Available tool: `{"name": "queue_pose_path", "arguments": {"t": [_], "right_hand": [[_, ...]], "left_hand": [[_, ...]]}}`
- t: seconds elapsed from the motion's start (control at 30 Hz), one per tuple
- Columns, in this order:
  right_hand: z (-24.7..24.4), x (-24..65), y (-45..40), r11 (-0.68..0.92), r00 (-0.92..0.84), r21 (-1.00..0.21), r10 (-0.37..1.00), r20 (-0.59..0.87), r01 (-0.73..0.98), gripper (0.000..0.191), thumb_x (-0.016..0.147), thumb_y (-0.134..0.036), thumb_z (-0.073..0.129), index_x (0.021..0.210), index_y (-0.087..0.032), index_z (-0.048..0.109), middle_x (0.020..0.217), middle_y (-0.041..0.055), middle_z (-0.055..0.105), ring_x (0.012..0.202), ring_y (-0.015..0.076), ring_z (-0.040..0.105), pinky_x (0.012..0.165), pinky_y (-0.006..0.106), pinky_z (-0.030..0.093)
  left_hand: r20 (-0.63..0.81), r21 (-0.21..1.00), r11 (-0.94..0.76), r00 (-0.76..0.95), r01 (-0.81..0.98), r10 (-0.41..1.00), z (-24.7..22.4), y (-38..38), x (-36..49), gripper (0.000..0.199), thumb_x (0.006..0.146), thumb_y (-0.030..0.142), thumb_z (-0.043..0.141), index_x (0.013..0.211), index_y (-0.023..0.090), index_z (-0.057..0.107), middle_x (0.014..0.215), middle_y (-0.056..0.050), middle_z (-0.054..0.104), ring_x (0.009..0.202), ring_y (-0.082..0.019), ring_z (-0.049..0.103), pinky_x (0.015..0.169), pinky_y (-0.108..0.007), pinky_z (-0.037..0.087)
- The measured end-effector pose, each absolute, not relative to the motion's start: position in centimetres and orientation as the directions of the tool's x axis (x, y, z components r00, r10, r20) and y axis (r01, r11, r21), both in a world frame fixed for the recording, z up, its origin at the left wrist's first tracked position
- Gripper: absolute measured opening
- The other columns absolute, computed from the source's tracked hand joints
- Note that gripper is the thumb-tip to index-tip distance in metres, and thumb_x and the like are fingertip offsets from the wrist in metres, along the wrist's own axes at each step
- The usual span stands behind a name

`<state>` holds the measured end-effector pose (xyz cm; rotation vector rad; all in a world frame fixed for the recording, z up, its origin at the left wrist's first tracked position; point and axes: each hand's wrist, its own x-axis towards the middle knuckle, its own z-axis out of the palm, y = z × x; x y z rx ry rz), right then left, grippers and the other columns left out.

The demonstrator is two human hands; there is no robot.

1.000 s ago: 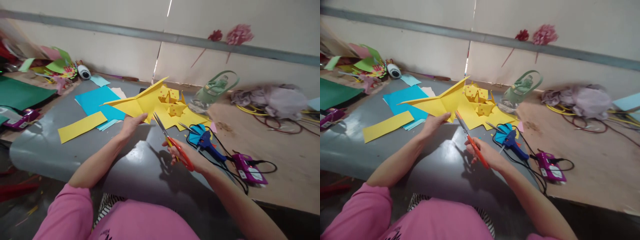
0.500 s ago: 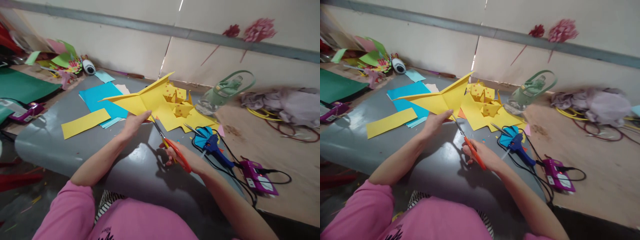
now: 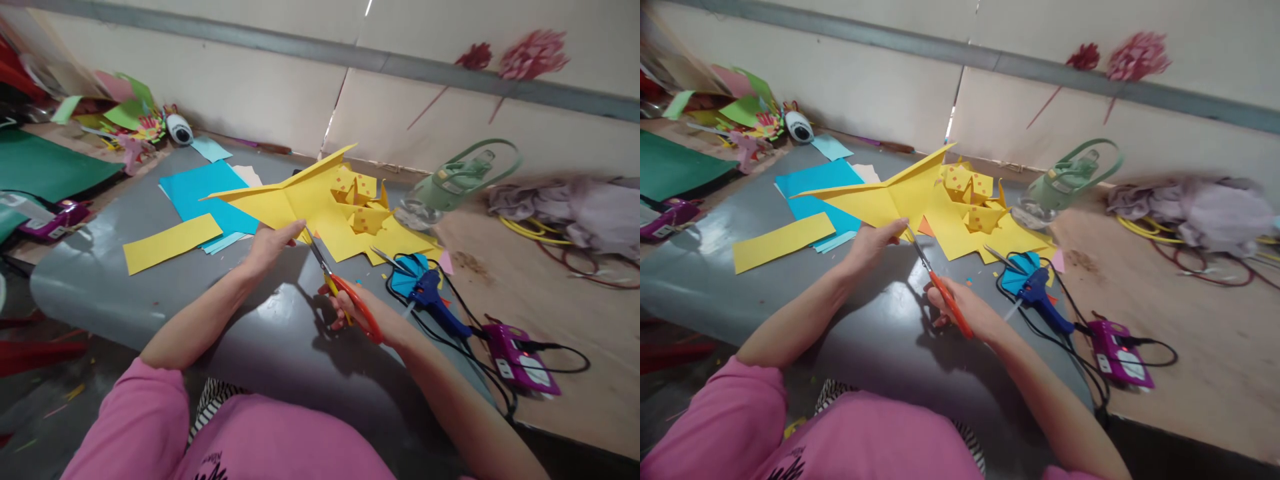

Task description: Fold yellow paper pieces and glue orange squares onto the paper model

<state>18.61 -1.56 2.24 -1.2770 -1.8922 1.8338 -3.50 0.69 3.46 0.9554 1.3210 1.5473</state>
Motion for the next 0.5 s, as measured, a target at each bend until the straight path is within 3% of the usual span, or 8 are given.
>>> {"name": "queue_pose_path", "arguments": {"t": [0.13, 0.33, 0.5], "right_hand": [[1.3, 18.9, -1.5, -0.172, -0.610, -0.903, 0.687, -0.396, 0.393, 0.063, 0.078, -0.083, 0.059, 0.099, -0.023, 0.057, 0.080, -0.0030, 0.044, 0.065, 0.0118, 0.047, 0.069, 0.034, 0.060], [0.1, 19.1, -1.4, -0.217, -0.630, -0.914, 0.669, -0.394, 0.342, 0.067, 0.078, -0.084, 0.059, 0.105, -0.023, 0.058, 0.079, -0.0037, 0.044, 0.063, 0.0111, 0.045, 0.071, 0.035, 0.061], [-0.2, 19.5, -1.3, -0.219, -0.611, -0.909, 0.682, -0.402, 0.354, 0.070, 0.077, -0.085, 0.058, 0.111, -0.024, 0.060, 0.079, -0.0026, 0.048, 0.063, 0.0126, 0.050, 0.069, 0.034, 0.060]], "left_hand": [[0.007, 0.989, -0.055, -0.332, -0.135, 0.943, 3.4, 0.6, -3.2, 0.024, 0.066, 0.035, 0.075, 0.076, 0.019, 0.060, 0.071, -0.002, 0.065, 0.056, -0.011, 0.051, 0.053, -0.024, 0.045], [-0.007, 0.971, -0.062, -0.286, -0.230, 0.958, 3.0, 1.0, -3.1, 0.034, 0.064, 0.034, 0.072, 0.095, 0.020, 0.065, 0.097, -0.006, 0.072, 0.076, -0.016, 0.062, 0.059, -0.023, 0.053], [-0.049, 0.974, -0.015, -0.272, -0.225, 0.961, 3.4, 0.8, -3.3, 0.023, 0.062, 0.031, 0.069, 0.080, 0.019, 0.063, 0.084, -0.003, 0.068, 0.067, -0.013, 0.056, 0.056, -0.023, 0.051]]}}
